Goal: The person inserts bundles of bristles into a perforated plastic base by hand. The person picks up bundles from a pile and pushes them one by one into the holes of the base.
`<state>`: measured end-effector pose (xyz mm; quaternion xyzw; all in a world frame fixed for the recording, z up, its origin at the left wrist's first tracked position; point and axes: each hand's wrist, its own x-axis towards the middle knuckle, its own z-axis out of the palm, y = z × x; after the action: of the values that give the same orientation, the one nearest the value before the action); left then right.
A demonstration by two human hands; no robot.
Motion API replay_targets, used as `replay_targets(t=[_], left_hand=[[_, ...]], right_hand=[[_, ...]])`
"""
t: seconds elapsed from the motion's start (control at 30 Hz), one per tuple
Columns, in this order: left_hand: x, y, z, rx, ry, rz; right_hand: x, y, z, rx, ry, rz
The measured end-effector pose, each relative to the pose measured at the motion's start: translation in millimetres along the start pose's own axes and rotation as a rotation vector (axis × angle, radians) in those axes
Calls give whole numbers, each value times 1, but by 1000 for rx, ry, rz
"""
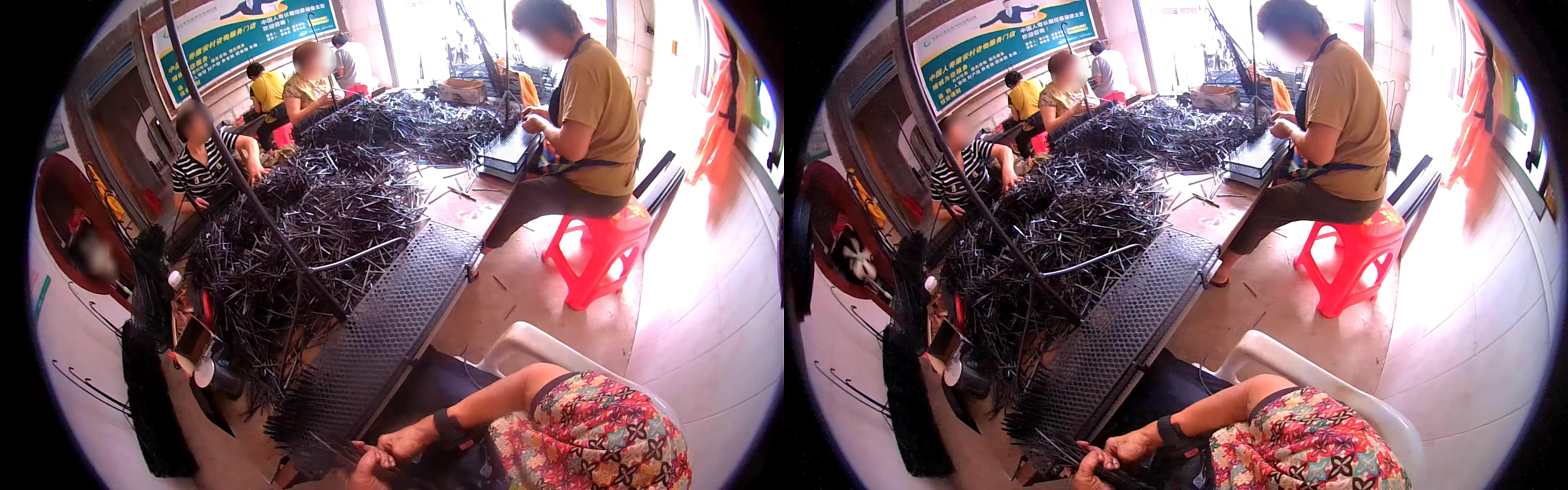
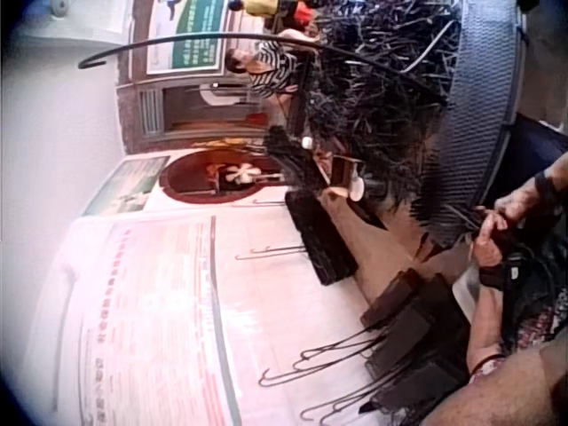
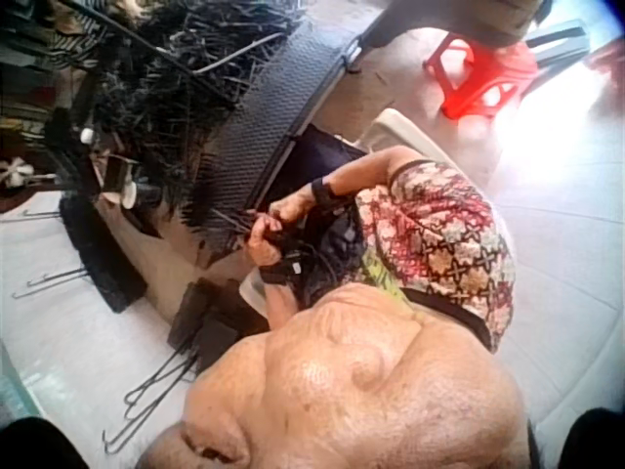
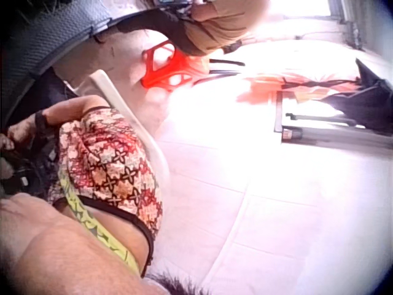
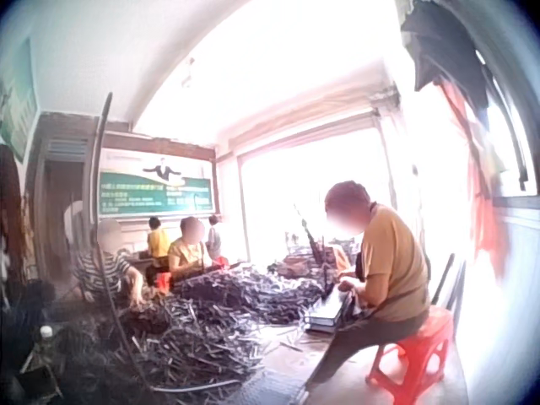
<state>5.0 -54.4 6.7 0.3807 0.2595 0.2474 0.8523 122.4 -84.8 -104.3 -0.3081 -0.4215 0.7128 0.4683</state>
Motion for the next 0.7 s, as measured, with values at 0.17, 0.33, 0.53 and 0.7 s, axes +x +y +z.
replay_targets(t=[0.17,0.33,0.53,0.7], left_hand=[[-4,5,3,-13,26,19],[2,4,-11,-125,105,-41],[1,16,-11,-174,180,-43],[-1,25,-6,-174,170,-46]], right_hand=[[-5,2,-5,37,-154,87],[-16,-27,9,-102,-264,11],[-15,-15,11,-354,-219,-131],[-20,-19,16,-491,-164,-130]])
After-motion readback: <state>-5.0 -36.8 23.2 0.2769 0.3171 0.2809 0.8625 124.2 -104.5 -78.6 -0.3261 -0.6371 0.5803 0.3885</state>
